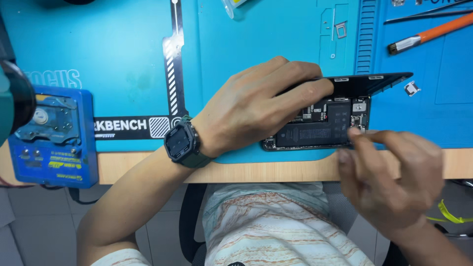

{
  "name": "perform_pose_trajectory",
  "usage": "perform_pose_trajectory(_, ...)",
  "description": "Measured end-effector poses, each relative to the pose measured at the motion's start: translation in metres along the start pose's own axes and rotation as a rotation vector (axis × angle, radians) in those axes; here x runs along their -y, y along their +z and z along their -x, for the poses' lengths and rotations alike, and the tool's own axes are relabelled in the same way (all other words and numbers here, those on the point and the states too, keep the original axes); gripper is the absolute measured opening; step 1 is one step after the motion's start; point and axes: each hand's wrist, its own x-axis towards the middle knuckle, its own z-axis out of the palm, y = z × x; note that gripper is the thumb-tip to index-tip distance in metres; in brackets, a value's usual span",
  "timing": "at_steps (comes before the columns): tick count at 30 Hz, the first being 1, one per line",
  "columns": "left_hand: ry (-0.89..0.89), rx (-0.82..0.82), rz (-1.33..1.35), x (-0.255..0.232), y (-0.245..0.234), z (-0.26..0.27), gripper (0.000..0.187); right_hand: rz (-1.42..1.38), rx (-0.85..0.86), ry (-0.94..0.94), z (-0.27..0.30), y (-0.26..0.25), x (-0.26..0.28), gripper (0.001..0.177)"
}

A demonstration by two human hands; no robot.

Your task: The person works on the internal components of a disassembled smartphone, manipulating the motherboard and battery area. They then pick up a separate screen assembly and align it with the phone's chassis, attempting to connect the display to the main body.

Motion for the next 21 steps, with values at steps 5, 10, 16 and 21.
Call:
perform_pose_trajectory(5,0.006,0.025,0.065,0.001,-0.002,0.002,0.017,0.049,0.113,0.129,0.003,0.021,0.035,0.045)
perform_pose_trajectory(10,0.080,-0.016,-0.011,-0.001,0.001,0.005,0.015,0.058,0.173,0.267,0.014,0.023,0.045,0.064)
perform_pose_trajectory(16,0.055,-0.002,-0.008,-0.002,0.001,0.006,0.016,0.086,0.211,0.288,0.018,0.025,0.048,0.066)
perform_pose_trajectory(21,0.050,0.015,-0.016,-0.001,0.001,0.007,0.017,0.069,0.234,0.281,0.026,0.027,0.045,0.067)
